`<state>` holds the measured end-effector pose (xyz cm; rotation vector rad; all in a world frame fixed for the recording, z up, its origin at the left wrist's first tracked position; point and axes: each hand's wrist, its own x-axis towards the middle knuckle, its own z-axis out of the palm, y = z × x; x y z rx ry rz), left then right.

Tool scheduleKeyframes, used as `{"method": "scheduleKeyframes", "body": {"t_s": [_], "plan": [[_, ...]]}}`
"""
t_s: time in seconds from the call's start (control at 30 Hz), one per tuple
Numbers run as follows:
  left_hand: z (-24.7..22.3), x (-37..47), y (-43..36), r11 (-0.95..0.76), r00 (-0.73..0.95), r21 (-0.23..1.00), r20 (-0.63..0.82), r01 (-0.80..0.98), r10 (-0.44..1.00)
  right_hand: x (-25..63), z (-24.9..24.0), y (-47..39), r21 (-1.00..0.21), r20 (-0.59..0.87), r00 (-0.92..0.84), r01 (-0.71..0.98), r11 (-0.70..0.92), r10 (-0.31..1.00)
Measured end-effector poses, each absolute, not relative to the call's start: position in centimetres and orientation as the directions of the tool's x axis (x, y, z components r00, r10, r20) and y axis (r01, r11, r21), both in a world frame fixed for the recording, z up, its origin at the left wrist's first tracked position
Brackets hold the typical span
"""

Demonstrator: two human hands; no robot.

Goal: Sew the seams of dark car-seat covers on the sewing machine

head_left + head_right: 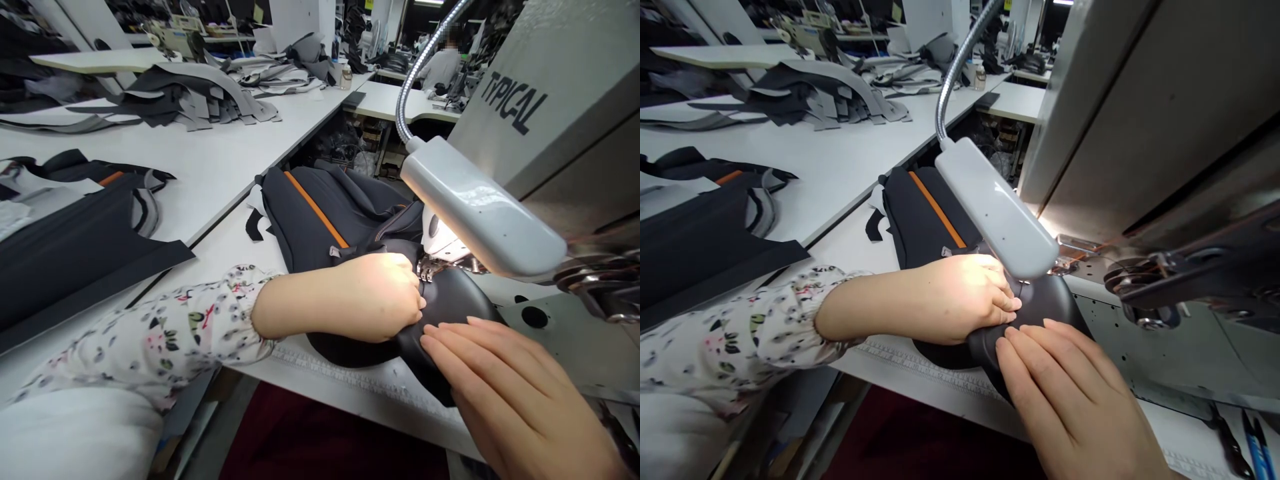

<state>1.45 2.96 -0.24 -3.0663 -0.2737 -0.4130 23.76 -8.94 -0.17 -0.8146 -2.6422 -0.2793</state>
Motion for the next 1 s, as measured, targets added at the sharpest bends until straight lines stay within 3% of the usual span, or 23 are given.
{"method": "scheduleKeyframes", "body": {"t_s": [0.13, 0.57, 0.8, 1.0], "plan": [[0.6, 1.2, 3.5, -0.998, 0.977, 0.011, 0.203, 0.057, 0.058, 23.7, -0.1, -8.7, 0.083, 0.414, -0.758, 0.583, 0.808, 0.504], [2.7, 2.0, 4.3, -0.991, 0.991, 0.013, 0.019, 0.13, 0.13, 24.2, -0.3, -7.6, 0.053, 0.376, -0.723, 0.641, 0.766, 0.58], [1.4, 1.5, 4.7, -0.991, 0.975, 0.079, 0.183, 0.111, 0.124, 24.0, 0.1, -6.6, -0.014, 0.372, -0.678, 0.679, 0.734, 0.634], [0.9, 1.4, 4.5, -0.987, 0.969, 0.081, 0.197, 0.139, 0.153, 23.6, 1.6, -5.4, -0.019, 0.346, -0.68, 0.684, 0.729, 0.647]]}}
